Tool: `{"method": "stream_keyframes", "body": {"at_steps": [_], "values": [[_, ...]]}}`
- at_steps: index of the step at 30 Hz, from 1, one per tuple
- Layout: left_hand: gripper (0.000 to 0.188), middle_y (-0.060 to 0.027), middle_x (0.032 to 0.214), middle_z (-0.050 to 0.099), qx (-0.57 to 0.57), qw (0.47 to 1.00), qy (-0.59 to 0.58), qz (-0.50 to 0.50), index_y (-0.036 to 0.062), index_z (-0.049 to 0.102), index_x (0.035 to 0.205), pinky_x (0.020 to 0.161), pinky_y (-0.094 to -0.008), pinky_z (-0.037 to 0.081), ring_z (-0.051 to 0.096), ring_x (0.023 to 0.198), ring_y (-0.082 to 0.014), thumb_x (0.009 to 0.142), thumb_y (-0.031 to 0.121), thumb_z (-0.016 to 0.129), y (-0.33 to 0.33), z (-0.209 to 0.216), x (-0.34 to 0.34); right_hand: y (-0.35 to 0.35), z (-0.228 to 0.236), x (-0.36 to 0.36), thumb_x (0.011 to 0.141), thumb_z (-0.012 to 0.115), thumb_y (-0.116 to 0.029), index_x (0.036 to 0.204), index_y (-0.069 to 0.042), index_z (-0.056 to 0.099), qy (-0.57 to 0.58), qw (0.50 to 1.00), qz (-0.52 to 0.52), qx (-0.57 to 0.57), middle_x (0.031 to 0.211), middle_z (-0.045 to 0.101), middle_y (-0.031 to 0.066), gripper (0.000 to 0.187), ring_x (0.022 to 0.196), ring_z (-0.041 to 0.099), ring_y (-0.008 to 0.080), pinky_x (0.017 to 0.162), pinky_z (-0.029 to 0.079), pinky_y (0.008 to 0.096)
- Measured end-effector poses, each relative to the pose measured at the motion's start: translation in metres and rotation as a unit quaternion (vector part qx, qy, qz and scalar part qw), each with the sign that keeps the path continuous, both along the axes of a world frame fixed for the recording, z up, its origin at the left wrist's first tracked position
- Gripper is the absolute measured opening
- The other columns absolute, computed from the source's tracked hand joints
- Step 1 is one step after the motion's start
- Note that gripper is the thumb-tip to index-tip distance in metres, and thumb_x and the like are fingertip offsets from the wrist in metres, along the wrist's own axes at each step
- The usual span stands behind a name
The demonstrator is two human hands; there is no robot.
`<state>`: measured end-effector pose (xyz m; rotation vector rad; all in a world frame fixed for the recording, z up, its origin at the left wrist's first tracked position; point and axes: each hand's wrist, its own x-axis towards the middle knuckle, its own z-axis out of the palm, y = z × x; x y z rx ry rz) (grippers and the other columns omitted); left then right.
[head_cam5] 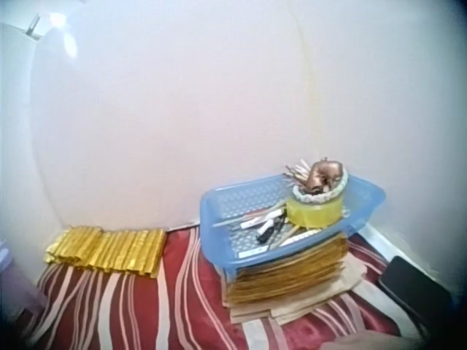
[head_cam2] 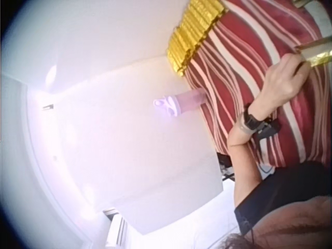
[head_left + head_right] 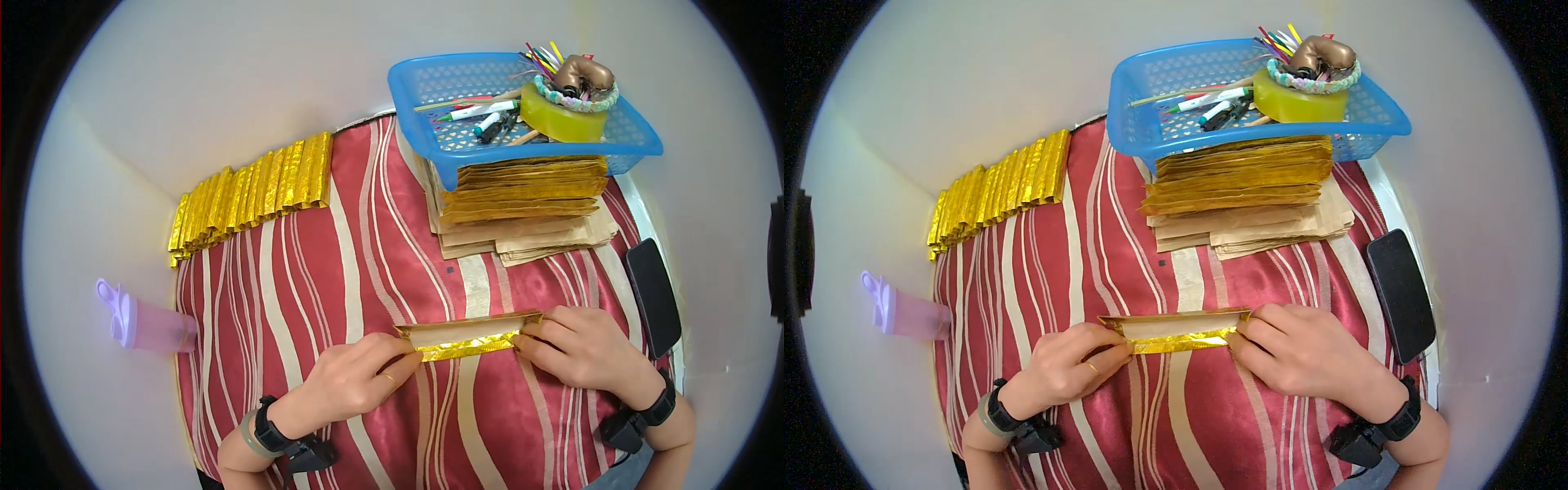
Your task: Hand-folding gold foil sheets into thin rectangular strips and stacking them.
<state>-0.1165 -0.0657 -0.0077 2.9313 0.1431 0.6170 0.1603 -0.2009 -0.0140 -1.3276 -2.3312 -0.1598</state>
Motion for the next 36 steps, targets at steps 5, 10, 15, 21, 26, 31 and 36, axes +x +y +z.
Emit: {"method": "stream_keyframes", "body": {"at_steps": [5, 10, 15, 21, 26, 31, 36], "values": [[0.023, -0.0068, 0.087, 0.066, -0.062, 0.996, -0.033, 0.057, 0.004, 0.069, 0.089, 0.059, -0.0315, 0.052, 0.064, 0.076, -0.0223, 0.068, 0.0, 0.077, -0.005, -0.002, 0.009, -0.001, -0.001, 0.0, 0.073, 0.073, -0.01, 0.085, -0.005, 0.063, 0.011, 1.0, -0.016, -0.008, 0.08, 0.057, 0.003, 0.017, 0.074, 0.059, 0.0169, 0.058, 0.05, 0.0286], [0.02, -0.0072, 0.085, 0.066, -0.227, 0.965, -0.04, 0.125, 0.0028, 0.069, 0.088, 0.068, -0.0341, 0.05, 0.061, 0.077, -0.0243, 0.07, -0.002, 0.076, -0.026, 0.001, 0.008, -0.008, 0.011, -0.001, 0.074, 0.073, -0.009, 0.084, -0.004, 0.062, 0.125, 0.985, -0.041, -0.112, 0.08, 0.057, 0.0062, 0.016, 0.072, 0.059, 0.0212, 0.059, 0.05, 0.031], [0.015, -0.0078, 0.081, 0.065, -0.325, 0.923, -0.048, 0.201, 0.0035, 0.069, 0.088, 0.066, -0.0317, 0.048, 0.059, 0.077, -0.0222, 0.075, -0.002, 0.075, -0.033, -0.002, 0.012, -0.007, 0.01, 0.001, 0.082, 0.069, -0.01, 0.09, -0.003, 0.06, 0.193, 0.955, -0.07, -0.216, 0.082, 0.056, 0.0097, 0.014, 0.076, 0.058, 0.0274, 0.067, 0.049, 0.0362], [0.012, -0.0058, 0.08, 0.063, -0.34, 0.915, -0.023, 0.217, 0.0028, 0.065, 0.086, 0.064, -0.0297, 0.048, 0.059, 0.076, -0.0188, 0.077, 0.0, 0.074, -0.031, -0.003, 0.013, -0.005, 0.011, -0.005, 0.086, 0.068, -0.015, 0.091, -0.002, 0.055, 0.181, 0.94, -0.127, -0.259, 0.083, 0.056, 0.0128, 0.019, 0.078, 0.058, 0.0304, 0.067, 0.048, 0.039], [0.014, -0.0062, 0.078, 0.062, -0.331, 0.921, -0.037, 0.205, 0.0027, 0.063, 0.086, 0.06, -0.0334, 0.047, 0.057, 0.073, -0.0225, 0.077, 0.002, 0.073, -0.03, -0.006, 0.015, -0.004, 0.012, -0.011, 0.087, 0.067, -0.014, 0.091, -0.003, 0.053, 0.171, 0.94, -0.153, -0.254, 0.083, 0.056, 0.0132, 0.019, 0.077, 0.058, 0.0317, 0.066, 0.047, 0.0405], [0.014, -0.0059, 0.078, 0.059, -0.301, 0.932, -0.027, 0.202, 0.0032, 0.06, 0.084, 0.062, -0.0356, 0.046, 0.055, 0.074, -0.024, 0.077, 0.003, 0.073, -0.029, -0.004, 0.018, -0.003, 0.013, -0.014, 0.085, 0.069, -0.012, 0.092, -0.003, 0.053, 0.164, 0.94, -0.173, -0.244, 0.081, 0.056, 0.0135, 0.019, 0.075, 0.059, 0.0321, 0.064, 0.047, 0.0407], [0.015, -0.0076, 0.086, 0.054, -0.274, 0.938, -0.011, 0.213, 0.0042, 0.059, 0.084, 0.063, -0.0365, 0.045, 0.054, 0.08, -0.026, 0.078, 0.004, 0.072, -0.03, -0.003, 0.018, -0.003, 0.013, -0.015, 0.082, 0.07, -0.009, 0.087, -0.004, 0.055, 0.18, 0.944, -0.174, -0.215, 0.086, 0.054, 0.0122, 0.017, 0.076, 0.059, 0.0318, 0.063, 0.048, 0.0403]]}}
